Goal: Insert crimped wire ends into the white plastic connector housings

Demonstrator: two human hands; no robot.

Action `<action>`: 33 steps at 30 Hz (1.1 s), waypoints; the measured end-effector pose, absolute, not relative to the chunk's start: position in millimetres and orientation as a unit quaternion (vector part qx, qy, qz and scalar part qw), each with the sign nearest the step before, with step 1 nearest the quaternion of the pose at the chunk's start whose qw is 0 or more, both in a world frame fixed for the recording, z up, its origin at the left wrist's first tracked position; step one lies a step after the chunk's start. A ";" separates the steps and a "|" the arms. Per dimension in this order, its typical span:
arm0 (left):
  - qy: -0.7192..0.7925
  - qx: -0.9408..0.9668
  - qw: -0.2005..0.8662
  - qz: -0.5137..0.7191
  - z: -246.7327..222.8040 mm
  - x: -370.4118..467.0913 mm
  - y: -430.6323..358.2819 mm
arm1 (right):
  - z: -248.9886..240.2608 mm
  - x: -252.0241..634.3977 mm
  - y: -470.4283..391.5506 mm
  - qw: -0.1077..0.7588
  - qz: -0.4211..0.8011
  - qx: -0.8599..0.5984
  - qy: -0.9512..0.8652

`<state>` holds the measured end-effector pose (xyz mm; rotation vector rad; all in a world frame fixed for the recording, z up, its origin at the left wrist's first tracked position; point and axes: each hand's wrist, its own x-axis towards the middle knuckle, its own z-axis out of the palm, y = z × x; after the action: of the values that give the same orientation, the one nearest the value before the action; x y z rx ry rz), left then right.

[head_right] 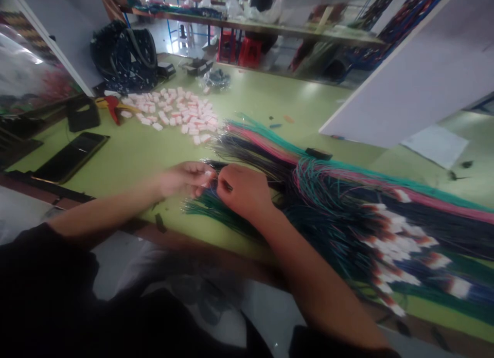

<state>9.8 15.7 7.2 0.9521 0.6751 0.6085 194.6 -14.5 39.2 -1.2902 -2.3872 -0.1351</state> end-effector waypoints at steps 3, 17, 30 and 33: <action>0.323 0.450 0.787 0.272 9.5 10.3 14.0 | 38.6 195.3 -13.6 0.216 -0.052 -0.435 -0.873; 0.324 0.471 0.779 0.258 8.9 11.8 10.1 | 32.8 189.1 -15.4 0.171 0.003 -0.444 -0.879; 0.310 0.514 0.756 0.263 8.0 2.1 18.6 | 42.6 270.5 47.9 0.266 0.050 -0.658 -0.703; 0.310 0.521 0.755 0.248 5.2 1.6 20.2 | 34.6 285.7 63.5 0.134 -0.015 -0.706 -0.695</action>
<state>1.6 20.2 5.2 1.1367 0.6761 0.5412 285.7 63.5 34.6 -2.0471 -2.0144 -0.0444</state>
